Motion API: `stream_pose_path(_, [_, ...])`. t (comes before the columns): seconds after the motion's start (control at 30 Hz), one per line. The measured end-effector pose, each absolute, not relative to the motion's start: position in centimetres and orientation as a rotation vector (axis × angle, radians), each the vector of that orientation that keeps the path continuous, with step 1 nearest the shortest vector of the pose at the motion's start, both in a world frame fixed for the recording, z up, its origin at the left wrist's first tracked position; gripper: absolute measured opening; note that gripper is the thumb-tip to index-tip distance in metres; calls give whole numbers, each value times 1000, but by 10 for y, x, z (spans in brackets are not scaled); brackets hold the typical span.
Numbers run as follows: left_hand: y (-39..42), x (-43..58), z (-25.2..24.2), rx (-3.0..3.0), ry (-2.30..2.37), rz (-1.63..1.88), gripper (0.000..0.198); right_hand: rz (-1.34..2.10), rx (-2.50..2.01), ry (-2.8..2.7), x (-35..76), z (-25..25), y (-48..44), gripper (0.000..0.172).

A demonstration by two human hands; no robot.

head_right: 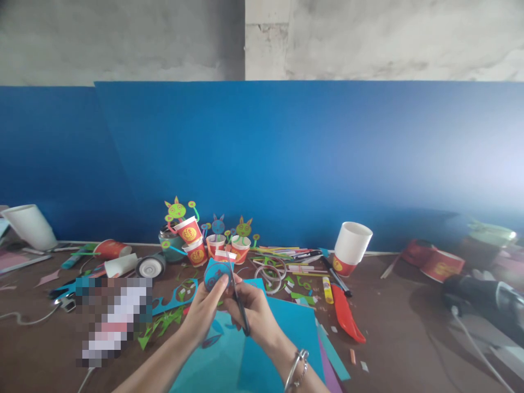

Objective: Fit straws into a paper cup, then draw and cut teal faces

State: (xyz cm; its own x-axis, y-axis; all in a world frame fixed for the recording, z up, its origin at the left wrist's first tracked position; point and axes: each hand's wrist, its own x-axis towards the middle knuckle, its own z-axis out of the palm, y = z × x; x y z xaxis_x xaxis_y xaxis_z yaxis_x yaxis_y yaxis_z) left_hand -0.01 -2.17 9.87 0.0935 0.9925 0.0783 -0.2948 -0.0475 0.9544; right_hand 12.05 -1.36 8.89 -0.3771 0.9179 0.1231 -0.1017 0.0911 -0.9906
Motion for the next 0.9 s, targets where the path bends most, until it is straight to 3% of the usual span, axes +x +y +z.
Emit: stream_pose_path(0.9, [-15, -8, 95, 1233, 973, 1333, 38, 1459, -845, -1533, 129, 89, -8, 27])
